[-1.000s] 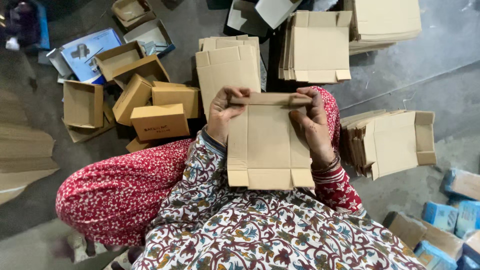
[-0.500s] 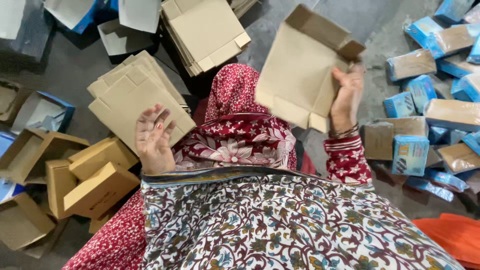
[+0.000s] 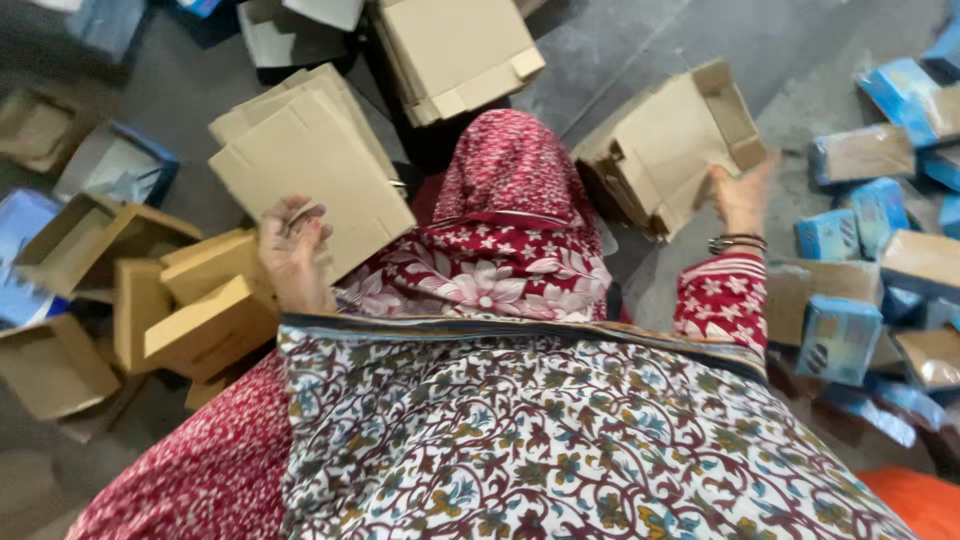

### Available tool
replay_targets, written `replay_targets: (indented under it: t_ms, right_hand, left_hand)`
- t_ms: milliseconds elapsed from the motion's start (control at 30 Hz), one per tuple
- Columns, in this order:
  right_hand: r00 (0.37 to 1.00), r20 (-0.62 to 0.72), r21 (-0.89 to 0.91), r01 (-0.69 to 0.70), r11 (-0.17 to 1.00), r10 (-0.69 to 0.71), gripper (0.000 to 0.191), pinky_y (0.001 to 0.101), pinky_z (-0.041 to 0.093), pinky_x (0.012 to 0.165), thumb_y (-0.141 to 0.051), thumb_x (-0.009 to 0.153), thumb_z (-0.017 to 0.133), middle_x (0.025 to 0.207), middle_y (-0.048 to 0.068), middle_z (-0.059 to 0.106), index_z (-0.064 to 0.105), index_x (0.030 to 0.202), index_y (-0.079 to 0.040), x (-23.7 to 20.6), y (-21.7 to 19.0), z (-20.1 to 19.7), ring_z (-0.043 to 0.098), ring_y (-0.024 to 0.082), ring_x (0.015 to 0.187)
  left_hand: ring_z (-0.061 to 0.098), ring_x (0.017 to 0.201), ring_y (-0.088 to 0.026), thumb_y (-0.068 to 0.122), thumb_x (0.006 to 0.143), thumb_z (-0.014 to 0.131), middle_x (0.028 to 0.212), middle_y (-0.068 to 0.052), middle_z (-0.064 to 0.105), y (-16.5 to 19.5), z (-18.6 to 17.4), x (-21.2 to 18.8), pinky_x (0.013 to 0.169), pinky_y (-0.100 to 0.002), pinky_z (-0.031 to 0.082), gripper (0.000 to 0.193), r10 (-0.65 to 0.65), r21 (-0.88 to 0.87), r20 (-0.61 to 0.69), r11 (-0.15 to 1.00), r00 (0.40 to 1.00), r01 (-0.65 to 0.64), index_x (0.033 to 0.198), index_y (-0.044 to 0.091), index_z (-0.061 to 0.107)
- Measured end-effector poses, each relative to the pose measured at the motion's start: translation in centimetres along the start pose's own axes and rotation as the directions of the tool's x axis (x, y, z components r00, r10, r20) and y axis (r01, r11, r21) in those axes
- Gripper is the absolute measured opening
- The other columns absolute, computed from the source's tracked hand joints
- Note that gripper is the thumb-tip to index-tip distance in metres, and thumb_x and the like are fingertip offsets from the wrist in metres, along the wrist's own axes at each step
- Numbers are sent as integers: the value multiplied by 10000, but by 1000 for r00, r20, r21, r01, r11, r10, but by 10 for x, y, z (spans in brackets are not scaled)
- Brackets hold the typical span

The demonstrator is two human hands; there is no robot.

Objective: The person sits on the floor and folds flat cardboard pieces into small boxes. They repeatedly pick up a piece, fold the flaps, and place the finished box into a growing stack. A stapler is visible nearby but not used.

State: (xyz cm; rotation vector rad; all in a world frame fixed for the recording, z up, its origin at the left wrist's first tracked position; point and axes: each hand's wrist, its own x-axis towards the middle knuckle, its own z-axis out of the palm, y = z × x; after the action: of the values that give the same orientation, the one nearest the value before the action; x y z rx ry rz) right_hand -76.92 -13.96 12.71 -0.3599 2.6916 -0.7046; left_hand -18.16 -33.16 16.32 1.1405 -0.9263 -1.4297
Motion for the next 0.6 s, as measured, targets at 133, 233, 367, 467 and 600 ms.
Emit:
replay_targets:
  t_ms: [133,233,367,467,600]
  right_hand:
    - [906,-170,-406,295,865,-388,1097,540,477,999,-291,856,839,1286,355,625,166,1647,62,-14,-26,-25,623,499,1164]
    - [696,-138,-330,638,696,-704,807,481,531,904,-144,967,735,1098,235,701,303,1625,35,-44,-93,-12,675,385,1029]
    - [541,141,167,813,558,-829,519,357,558,760,-56,987,708,977,132,695,561,1484,-39,-135,-199,65,681,239,859]
    - [295,367,300,860,412,-882,558,379,584,898,-88,953,707,1131,130,717,508,1472,-38,-214,-265,139,692,237,997]
    - [184,546,346,839,420,-818,604,385,558,878,-94,915,700,1169,169,622,465,1467,-18,-279,-313,208,635,265,1006]
  left_hand:
    - [677,1067,-214,13,903,671,1216,-83,695,-17,-37,23,896,-356,547,327,201,607,-148,791,969,-71,1219,97,658]
    - [599,1224,-326,87,794,791,1282,-128,657,-28,-56,36,1036,-452,490,451,436,890,-32,422,899,-173,1217,128,639]
    - [514,1261,-393,115,748,818,1330,-214,576,-39,-62,52,1056,-502,409,552,458,922,-42,360,888,-142,1264,98,623]
    - [505,1250,-407,113,755,808,1327,-225,566,-43,-65,59,1063,-500,409,580,354,902,-105,428,929,-61,1300,94,609]
    - [548,1217,-399,115,779,790,1285,-214,602,-39,-72,72,1048,-482,445,570,284,882,-139,471,949,-12,1315,82,599]
